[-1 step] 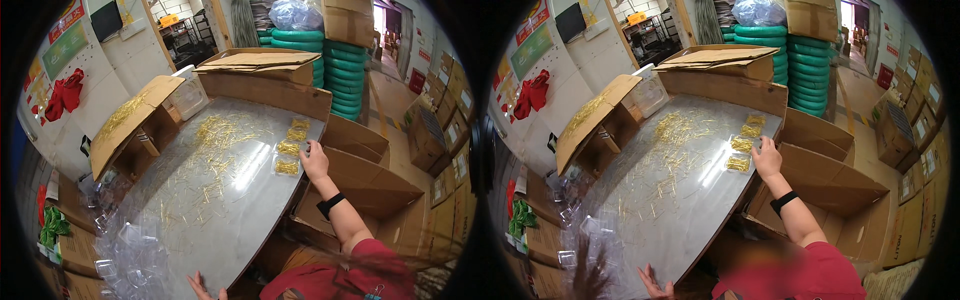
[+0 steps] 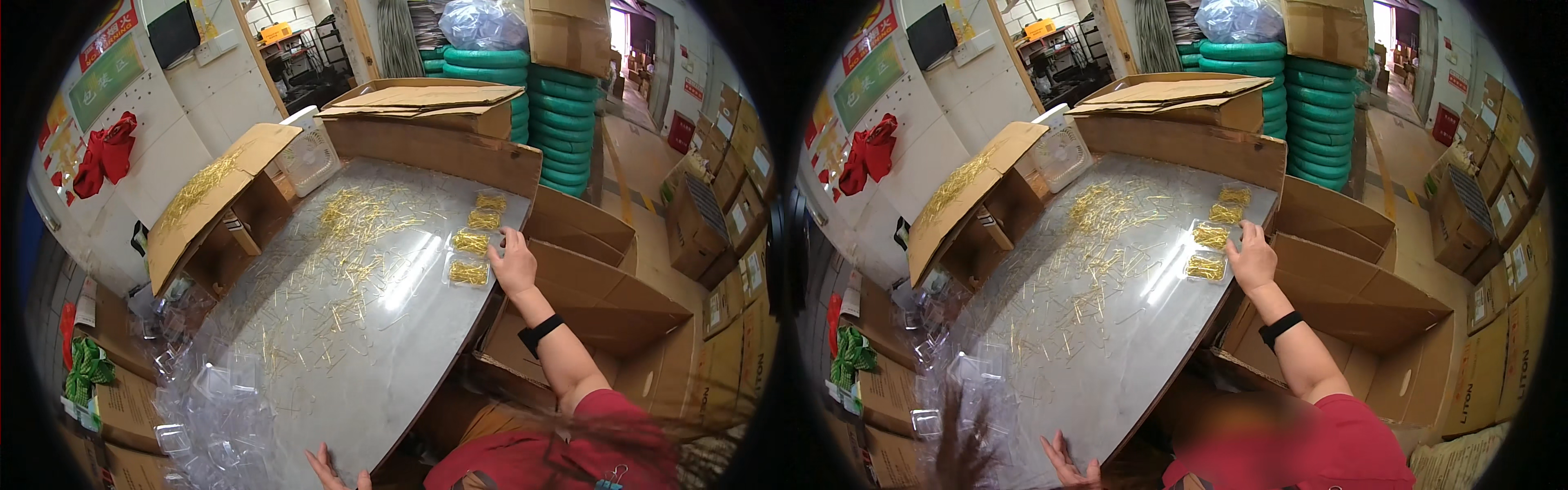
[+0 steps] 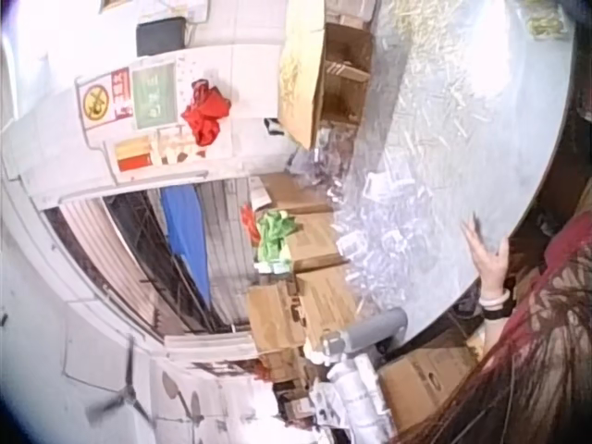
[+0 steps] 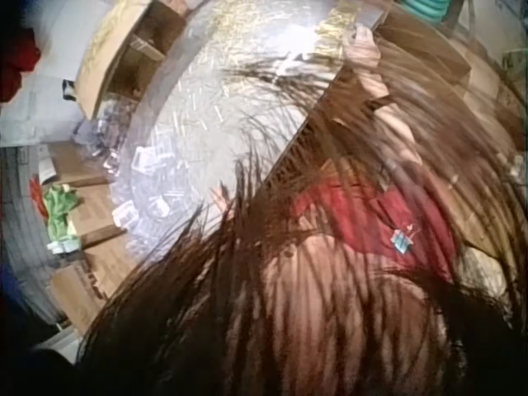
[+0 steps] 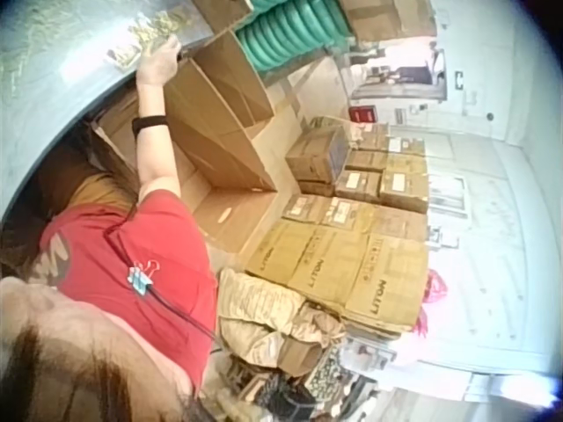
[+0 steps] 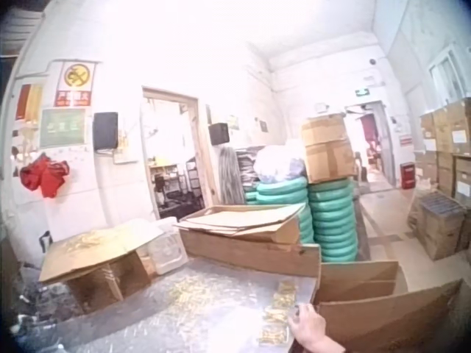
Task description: Sort small gold-colored metal pins and place them into plastic bags on a warehouse table.
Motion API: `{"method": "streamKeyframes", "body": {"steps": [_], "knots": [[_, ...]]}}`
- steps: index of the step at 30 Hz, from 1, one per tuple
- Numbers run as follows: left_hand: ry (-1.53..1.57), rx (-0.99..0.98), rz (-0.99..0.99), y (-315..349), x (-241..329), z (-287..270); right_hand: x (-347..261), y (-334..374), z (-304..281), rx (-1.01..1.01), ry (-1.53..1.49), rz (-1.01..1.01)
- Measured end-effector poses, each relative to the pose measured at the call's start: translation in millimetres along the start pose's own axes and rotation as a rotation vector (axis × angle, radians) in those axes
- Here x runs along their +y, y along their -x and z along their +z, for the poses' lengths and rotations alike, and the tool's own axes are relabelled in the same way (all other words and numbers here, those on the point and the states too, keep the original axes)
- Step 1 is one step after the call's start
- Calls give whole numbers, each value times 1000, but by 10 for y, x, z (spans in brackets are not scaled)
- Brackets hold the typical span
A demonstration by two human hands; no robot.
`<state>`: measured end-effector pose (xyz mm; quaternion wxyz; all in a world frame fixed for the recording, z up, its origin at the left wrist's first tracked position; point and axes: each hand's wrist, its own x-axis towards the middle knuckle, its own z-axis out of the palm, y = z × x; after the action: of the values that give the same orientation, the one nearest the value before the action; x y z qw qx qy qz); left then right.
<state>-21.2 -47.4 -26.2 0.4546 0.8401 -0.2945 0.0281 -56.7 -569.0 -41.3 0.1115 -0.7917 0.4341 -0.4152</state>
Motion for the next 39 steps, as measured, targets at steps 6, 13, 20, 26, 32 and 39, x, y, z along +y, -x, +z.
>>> {"method": "streamKeyframes", "body": {"steps": [6, 13, 20, 26, 32, 39], "knots": [[2, -1, -10, 7, 13, -4, -59, -21, -125, -141, -49, 122], [-54, -63, -118, 5, -125, -17, -14, -62, -20, -92, -88, 118], [-259, -96, -54, -61, 111, 85, 298, -119, -174, -470, -629, 467], [-456, -145, 60, -131, 175, 216, 20, -246, -386, -803, -731, 567], [-517, -142, 90, -170, 251, 285, -44, -212, -361, -839, -825, 671], [-569, -80, 141, -195, 286, 327, -25, -345, -156, -863, -909, 811]]}}
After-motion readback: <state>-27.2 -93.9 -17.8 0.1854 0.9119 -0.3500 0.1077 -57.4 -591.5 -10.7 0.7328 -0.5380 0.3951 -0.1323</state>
